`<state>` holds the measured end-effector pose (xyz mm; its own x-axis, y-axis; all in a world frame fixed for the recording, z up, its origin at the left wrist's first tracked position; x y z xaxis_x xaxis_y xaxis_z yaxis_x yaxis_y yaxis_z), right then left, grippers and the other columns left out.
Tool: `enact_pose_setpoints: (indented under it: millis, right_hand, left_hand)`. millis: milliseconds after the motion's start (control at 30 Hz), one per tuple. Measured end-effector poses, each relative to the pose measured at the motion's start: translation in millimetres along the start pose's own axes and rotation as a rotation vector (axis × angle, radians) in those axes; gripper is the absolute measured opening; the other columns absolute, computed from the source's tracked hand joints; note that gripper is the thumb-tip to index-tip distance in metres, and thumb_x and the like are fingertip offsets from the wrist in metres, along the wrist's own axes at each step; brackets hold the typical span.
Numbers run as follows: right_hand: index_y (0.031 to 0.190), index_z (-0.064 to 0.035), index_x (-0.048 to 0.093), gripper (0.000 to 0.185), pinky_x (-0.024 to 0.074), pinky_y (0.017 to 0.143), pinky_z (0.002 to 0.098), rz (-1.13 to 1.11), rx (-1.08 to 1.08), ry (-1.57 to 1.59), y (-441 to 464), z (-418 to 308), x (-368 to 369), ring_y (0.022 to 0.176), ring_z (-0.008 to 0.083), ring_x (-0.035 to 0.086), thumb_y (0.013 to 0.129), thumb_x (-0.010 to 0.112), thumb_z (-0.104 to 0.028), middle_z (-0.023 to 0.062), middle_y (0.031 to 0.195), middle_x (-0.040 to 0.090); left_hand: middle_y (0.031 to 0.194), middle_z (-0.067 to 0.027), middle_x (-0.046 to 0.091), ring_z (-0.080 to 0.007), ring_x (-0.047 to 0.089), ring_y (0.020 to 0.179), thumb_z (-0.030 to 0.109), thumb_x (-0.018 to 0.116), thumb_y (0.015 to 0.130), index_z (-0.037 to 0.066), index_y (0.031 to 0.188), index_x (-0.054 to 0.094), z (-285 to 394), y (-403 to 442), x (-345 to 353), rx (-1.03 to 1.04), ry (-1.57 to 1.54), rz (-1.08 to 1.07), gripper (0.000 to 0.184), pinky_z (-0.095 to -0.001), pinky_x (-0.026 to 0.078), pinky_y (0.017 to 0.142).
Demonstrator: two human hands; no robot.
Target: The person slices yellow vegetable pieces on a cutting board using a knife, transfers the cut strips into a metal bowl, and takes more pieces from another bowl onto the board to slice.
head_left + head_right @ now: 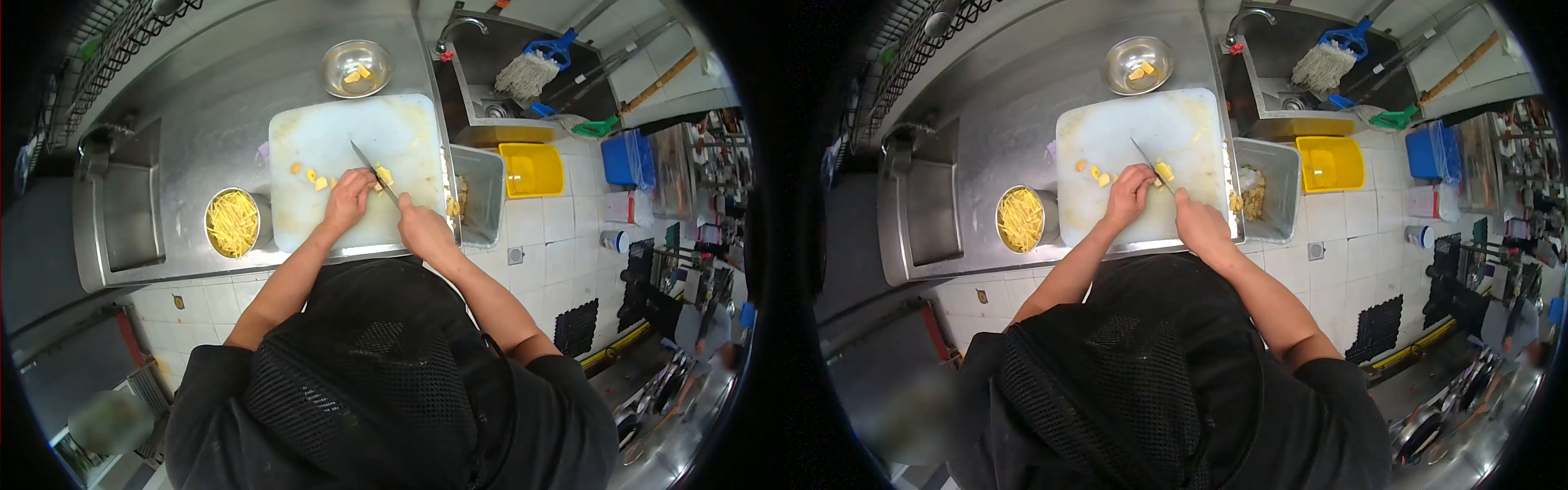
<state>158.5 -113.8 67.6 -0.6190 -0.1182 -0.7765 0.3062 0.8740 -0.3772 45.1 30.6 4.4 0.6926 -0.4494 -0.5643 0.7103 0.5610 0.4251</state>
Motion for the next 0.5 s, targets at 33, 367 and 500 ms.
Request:
enact_pose_setpoints:
  millis: [33, 367, 500]
  right_hand:
    - [0.113, 0.0026, 0.044, 0.025, 0.05, 0.07, 0.061, -0.011, -0.001, -0.012, -5, -2, -4, 0.074, 0.0507, 0.066, 0.091, 0.051, -0.007, 0.0293, 0.076, 0.067]
    - [0.11, 0.0009, 0.046, 0.02, 0.0532, 0.074, 0.0587, -0.041, 0.03, -0.036, 0, -3, 8, 0.083, 0.0488, 0.07, 0.09, 0.049, -0.002, 0.0292, 0.084, 0.07]
    - [0.11, 0.0005, 0.046, 0.019, 0.0528, 0.073, 0.0593, -0.065, 0.012, -0.037, -16, -14, -27, 0.081, 0.049, 0.069, 0.091, 0.048, -0.003, 0.0288, 0.083, 0.069]
  left_hand:
    - [0.104, -0.0132, 0.068, -0.0317, 0.066, 0.097, -0.005, 0.065, 0.088, 0.001, 0.098, 0.068, 0, -2, 0, 0.002, -0.002, -0.008, 0.012, -0.0399, 0.055, 0.082]
    - [0.106, -0.0121, 0.069, -0.0325, 0.065, 0.105, -0.004, 0.062, 0.088, 0.002, 0.099, 0.068, -1, -6, 2, -0.042, 0.019, -0.031, 0.014, -0.0417, 0.054, 0.089]
    - [0.106, -0.0123, 0.069, -0.0319, 0.065, 0.105, -0.004, 0.063, 0.088, 0.002, 0.099, 0.068, -1, -4, 1, -0.045, 0.024, -0.022, 0.014, -0.0417, 0.055, 0.089]
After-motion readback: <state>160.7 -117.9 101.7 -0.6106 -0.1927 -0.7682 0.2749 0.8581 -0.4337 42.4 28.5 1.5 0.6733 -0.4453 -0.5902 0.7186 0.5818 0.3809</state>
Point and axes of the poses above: each hand's wrist, its own y-axis towards the middle knuckle, its own x-axis out of the palm, z = x × y, the point moved 4 cm from there along y, towards the middle knuckle
